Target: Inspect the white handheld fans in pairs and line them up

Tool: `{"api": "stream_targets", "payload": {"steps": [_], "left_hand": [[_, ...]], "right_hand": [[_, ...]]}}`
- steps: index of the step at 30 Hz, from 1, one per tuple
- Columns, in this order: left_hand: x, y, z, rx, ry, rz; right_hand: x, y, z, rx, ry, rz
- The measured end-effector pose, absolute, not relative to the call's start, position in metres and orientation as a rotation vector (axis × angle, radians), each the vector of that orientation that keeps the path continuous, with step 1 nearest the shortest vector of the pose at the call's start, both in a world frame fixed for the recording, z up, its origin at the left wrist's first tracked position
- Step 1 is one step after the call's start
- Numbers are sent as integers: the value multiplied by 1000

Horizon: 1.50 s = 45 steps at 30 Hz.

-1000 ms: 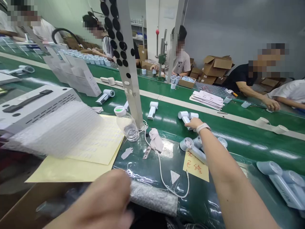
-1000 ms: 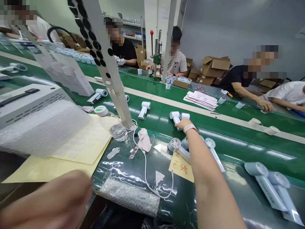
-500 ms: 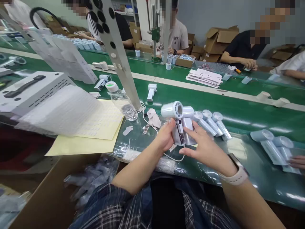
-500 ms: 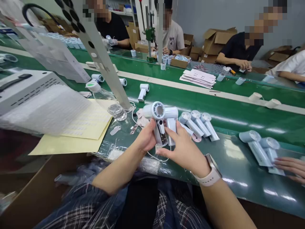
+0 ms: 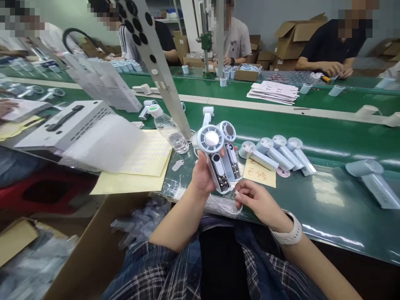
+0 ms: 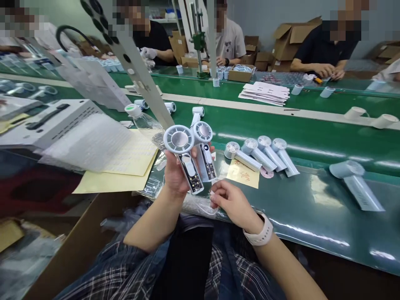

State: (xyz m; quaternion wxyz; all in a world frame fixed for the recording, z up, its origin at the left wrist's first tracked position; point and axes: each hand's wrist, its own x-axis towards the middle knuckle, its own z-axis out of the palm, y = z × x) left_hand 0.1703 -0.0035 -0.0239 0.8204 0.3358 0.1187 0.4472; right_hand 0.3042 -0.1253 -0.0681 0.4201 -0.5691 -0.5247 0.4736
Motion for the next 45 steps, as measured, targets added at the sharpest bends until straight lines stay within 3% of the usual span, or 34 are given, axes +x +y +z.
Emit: {"api": "stream_targets", "payload": {"steps": [2,8,13,22,38,45], "left_hand": [[169,-2,-24,732,249,989],[178,-3,-32,767,267,1063],[182,-5,-43,792,215,1109],[175,-2,-31,552,316,1058],[171,-8,-32,712,251,1121],[171,-9,-36,736,224,1127]], "right_hand": [[300,-130,-59,-1304,-1196,1334],[272,-129,-57,-1281,-1037,1011],[256,-133,-64,-1238,-842,1128],[266,-130,-54,-1291,-1288,781],[256,-128,-66,-1313,-854,985],[260,-125,-59,-1390,-972,862]]}}
